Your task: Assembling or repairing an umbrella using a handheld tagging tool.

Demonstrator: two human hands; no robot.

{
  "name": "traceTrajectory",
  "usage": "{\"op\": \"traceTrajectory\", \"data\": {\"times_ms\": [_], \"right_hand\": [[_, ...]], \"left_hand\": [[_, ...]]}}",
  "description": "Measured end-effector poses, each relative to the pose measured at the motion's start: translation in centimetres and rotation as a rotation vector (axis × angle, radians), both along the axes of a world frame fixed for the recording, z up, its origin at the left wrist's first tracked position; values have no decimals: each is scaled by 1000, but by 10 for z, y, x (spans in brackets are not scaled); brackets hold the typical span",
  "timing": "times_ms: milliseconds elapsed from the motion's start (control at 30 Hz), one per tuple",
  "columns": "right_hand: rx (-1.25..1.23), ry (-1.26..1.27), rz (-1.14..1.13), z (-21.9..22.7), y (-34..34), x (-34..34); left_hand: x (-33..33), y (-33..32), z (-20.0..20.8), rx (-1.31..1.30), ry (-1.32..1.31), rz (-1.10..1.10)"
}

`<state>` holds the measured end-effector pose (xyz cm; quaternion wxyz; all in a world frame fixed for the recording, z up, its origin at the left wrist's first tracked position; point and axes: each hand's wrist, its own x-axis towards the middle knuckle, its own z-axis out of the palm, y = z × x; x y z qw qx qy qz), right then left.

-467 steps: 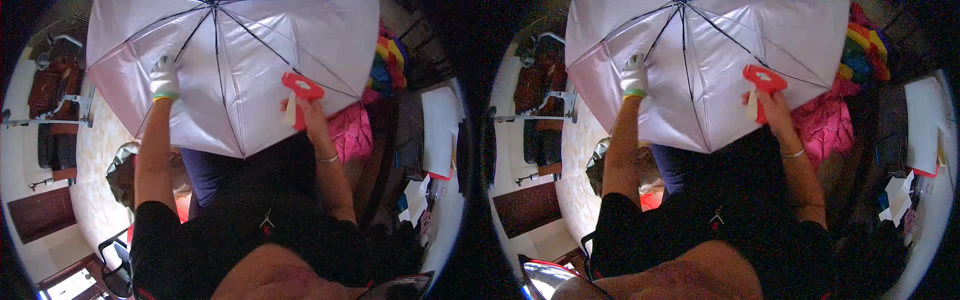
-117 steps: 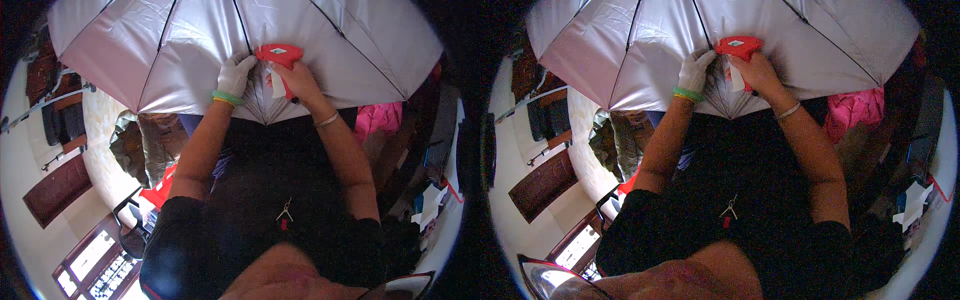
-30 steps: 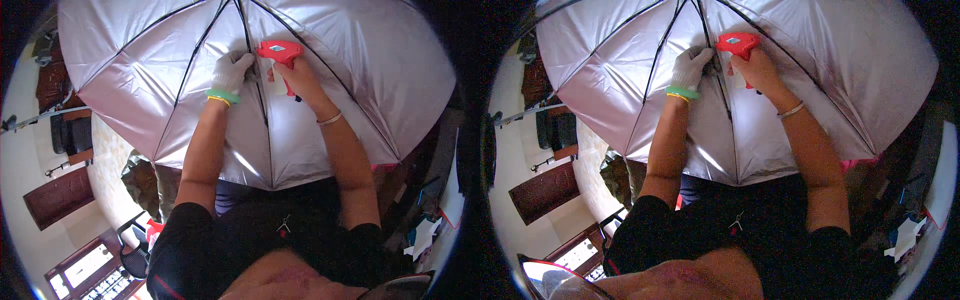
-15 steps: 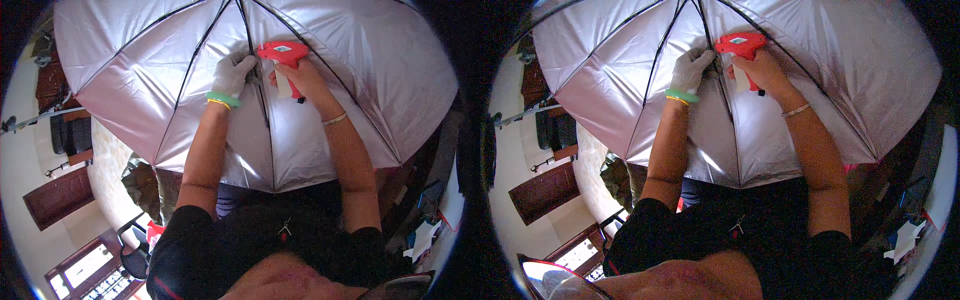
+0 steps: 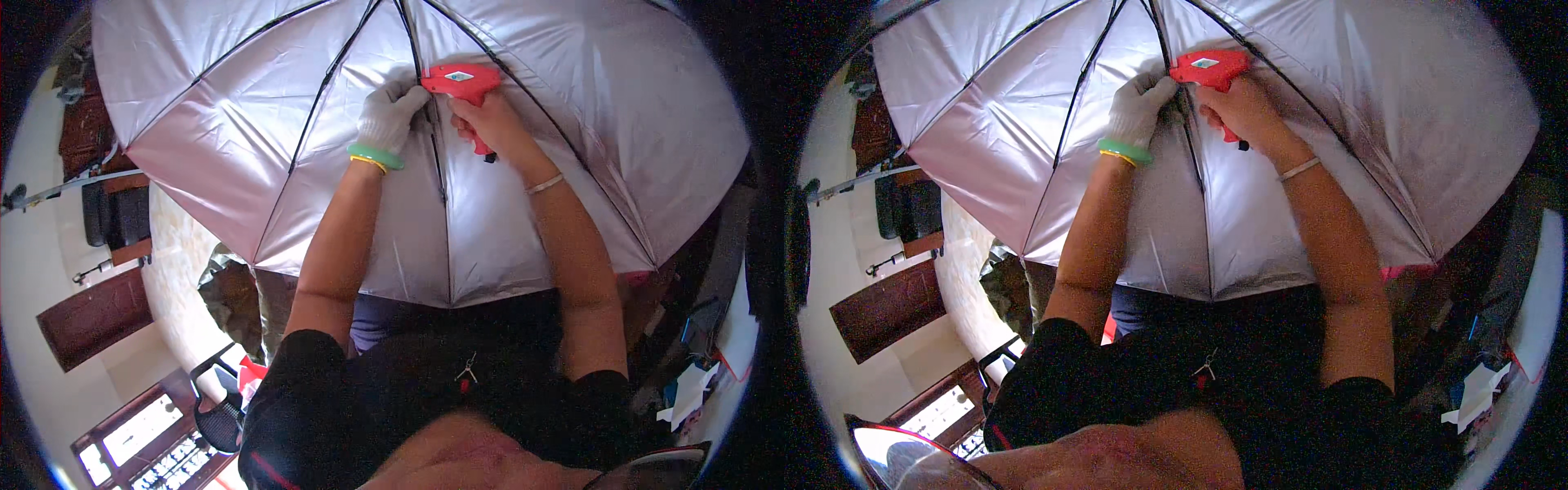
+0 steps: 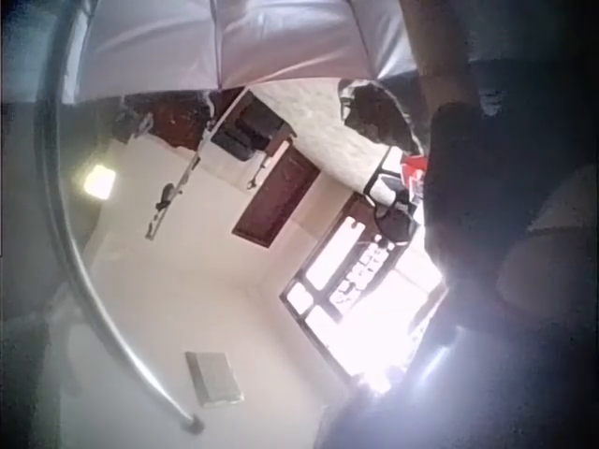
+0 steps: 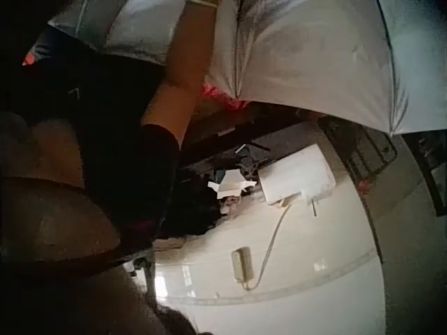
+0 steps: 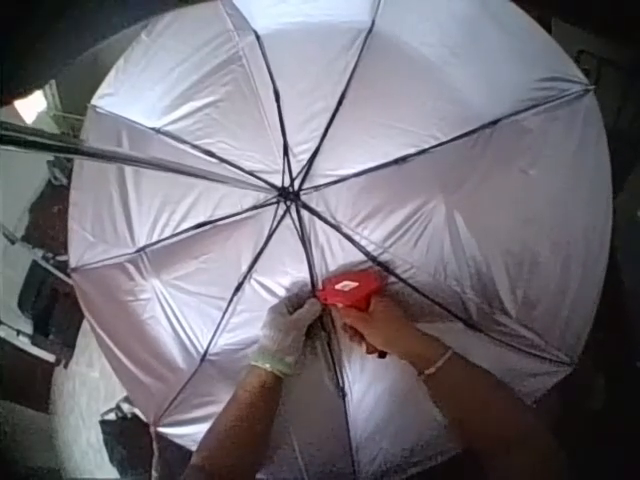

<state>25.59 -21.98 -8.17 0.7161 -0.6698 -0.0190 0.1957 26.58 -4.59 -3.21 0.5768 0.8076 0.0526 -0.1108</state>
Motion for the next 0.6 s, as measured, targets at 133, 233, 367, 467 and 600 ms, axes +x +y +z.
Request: {"op": "traceTrajectory", "data": {"times_ms": [133,233,367,467,600], "right_hand": [[-61,23,-30,-9,-14,-2],[118,98,-91,33,-36,-38],[76,130,-122,48,-61,-100],[182,64,-39,47,-67,-122],[135,-110,54,32,-79,-124]], "left_hand": [[-1,-4,-8,-82,-27,-16],[-5,-1,-8,-104,-58,22],[-4,2,-5,146,-162,14],[-22,-4,-4,434,-317,-8],[-86,-29,-12,930,-205,-15]]}}
